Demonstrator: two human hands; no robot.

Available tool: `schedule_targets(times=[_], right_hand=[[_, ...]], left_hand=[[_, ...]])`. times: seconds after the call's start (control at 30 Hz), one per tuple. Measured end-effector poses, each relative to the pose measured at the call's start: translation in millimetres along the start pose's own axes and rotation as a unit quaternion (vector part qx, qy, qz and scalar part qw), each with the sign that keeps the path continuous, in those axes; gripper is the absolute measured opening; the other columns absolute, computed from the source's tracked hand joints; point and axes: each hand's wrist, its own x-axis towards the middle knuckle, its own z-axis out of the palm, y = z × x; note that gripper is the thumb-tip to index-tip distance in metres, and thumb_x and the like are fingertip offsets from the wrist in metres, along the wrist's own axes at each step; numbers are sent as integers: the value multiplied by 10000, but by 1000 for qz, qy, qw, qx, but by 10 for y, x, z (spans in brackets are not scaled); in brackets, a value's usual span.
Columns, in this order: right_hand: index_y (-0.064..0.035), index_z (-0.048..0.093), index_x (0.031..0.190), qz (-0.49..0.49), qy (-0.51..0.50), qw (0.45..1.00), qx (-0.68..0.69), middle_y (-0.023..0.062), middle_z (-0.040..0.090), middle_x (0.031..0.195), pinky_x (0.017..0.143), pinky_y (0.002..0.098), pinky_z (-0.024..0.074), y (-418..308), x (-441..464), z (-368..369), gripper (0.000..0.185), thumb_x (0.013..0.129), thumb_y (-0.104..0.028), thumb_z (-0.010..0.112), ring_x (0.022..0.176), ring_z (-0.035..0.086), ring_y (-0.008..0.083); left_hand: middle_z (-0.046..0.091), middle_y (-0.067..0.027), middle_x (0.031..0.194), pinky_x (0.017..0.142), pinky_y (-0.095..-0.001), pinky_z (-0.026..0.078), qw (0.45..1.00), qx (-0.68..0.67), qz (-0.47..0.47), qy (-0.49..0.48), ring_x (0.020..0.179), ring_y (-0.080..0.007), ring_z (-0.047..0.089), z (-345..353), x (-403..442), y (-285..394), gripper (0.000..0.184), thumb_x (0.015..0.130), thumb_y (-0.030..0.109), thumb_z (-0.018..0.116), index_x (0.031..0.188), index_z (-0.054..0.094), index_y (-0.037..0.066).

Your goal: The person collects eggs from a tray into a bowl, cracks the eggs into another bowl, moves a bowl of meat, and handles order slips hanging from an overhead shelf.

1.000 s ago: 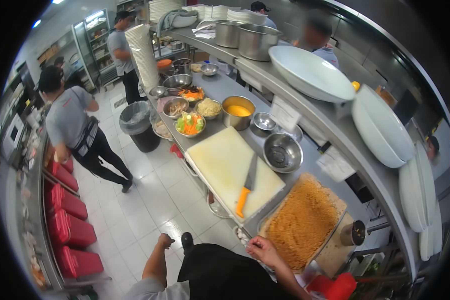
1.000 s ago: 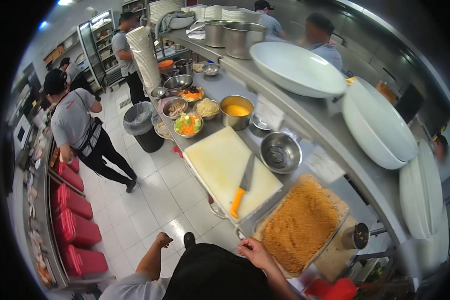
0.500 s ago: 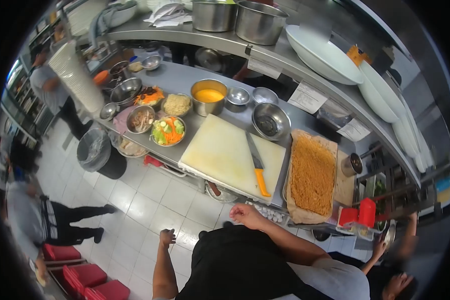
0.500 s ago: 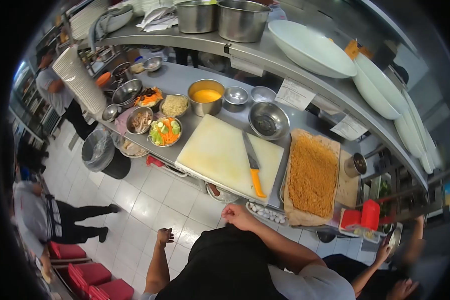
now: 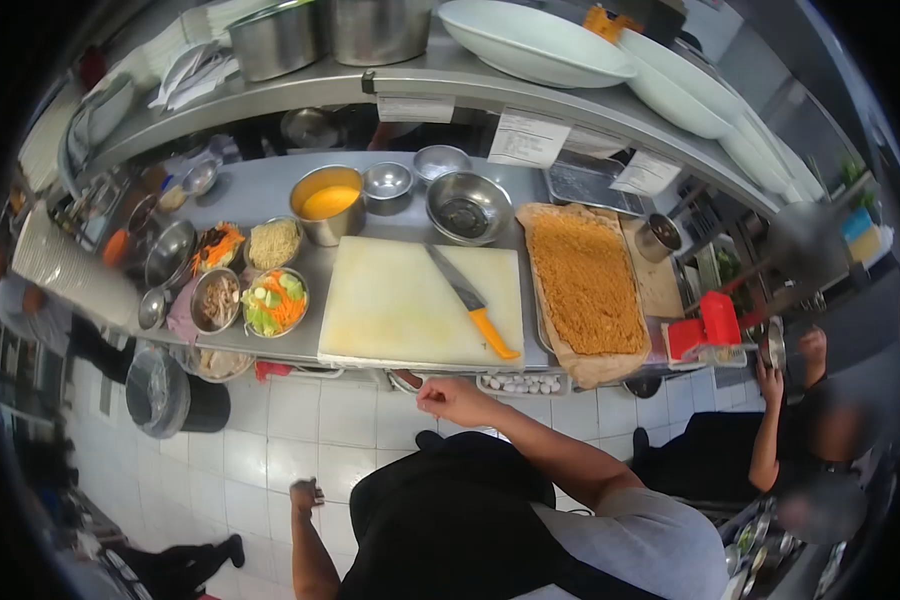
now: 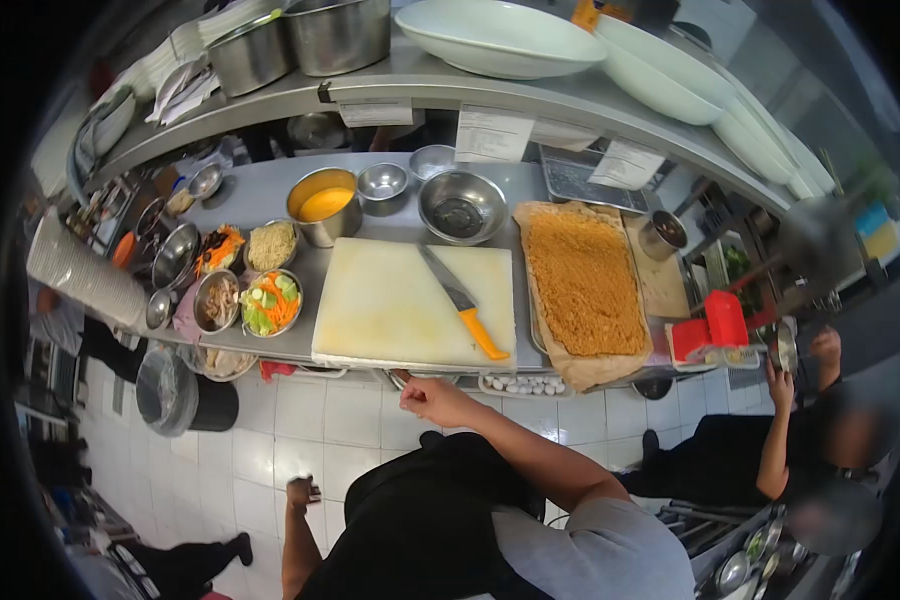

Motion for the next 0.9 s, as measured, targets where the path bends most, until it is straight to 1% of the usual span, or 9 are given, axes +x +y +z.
schedule_targets(times=[0.03, 0.1, 0.2, 0.33, 0.47, 0.53, 0.67, 0.8, 0.9], right_hand=[[-36, 608, 981, 0, 15, 1000, 3, 29, 610, 727, 613, 256, 482, -11, 56, -28, 164, 920, -189, 617, 649, 590, 112], [-61, 605, 929, -7, 110, 977, 184, 4, 601, 712, 591, 258, 463, 18, 113, -114, 125, 911, -180, 637, 615, 551, 89], [-65, 564, 854, 1, 269, 927, 261, -25, 557, 675, 549, 228, 431, -238, 14, -246, 137, 900, -158, 653, 593, 516, 62], [-74, 460, 745, -29, 366, 910, 194, -24, 535, 648, 478, 226, 371, -329, -250, -25, 268, 878, -141, 683, 555, 495, 55], [-69, 476, 760, 13, 350, 916, 197, -14, 549, 666, 486, 229, 383, -1, -555, 489, 249, 870, -134, 690, 567, 512, 65], [-66, 487, 768, 43, 311, 908, 279, -2, 560, 687, 494, 234, 394, -42, -754, 707, 238, 860, -127, 698, 578, 526, 75], [-56, 536, 818, 42, 336, 911, 237, 6, 570, 708, 511, 231, 409, 16, -1108, 782, 176, 873, -135, 682, 600, 533, 77], [-50, 594, 905, -36, 373, 905, 201, 11, 582, 707, 529, 217, 417, 136, -1246, 355, 104, 896, -138, 650, 602, 528, 75], [-45, 586, 1062, -61, 416, 866, 271, 64, 643, 908, 672, 258, 474, -434, -1065, -436, 209, 908, -181, 626, 806, 602, 123]], left_hand=[[620, -159, 823, 564, -439, 564, 999, 8, -35, -21, 676, -268, 635, -139, 114, -202, 300, 907, 230, 570, 1088, 569, -11], [634, -226, 906, 527, -447, 569, 993, -25, -89, -78, 703, -329, 655, -400, 153, -452, 346, 920, 253, 593, 1146, 533, -3], [633, -236, 923, 544, -449, 583, 984, 119, -115, -64, 720, -329, 659, -572, -47, -329, 378, 926, 254, 580, 1166, 508, -30], [634, -241, 931, 554, -445, 589, 982, 158, -85, -64, 726, -320, 662, -917, 31, -141, 381, 921, 245, 580, 1152, 505, -48], [646, -229, 885, 520, -456, 577, 979, 187, -47, -69, 671, -318, 663, -1116, 242, 62, 311, 912, 240, 585, 1064, 546, -28], [649, -211, 873, 518, -436, 583, 970, 223, -33, -87, 661, -299, 668, -1121, 345, 239, 322, 938, 243, 566, 1093, 529, -37], [648, -182, 815, 507, -411, 576, 966, 236, 11, -104, 599, -269, 650, -945, 403, 572, 303, 907, 213, 596, 1050, 549, -50], [649, -161, 777, 479, -379, 568, 964, 219, 86, -121, 593, -243, 654, -604, 333, 797, 286, 876, 197, 634, 1015, 560, -42], [651, -162, 767, 469, -365, 568, 961, 223, 104, -127, 590, -234, 657, -461, 252, 859, 280, 866, 200, 650, 984, 563, -37]])
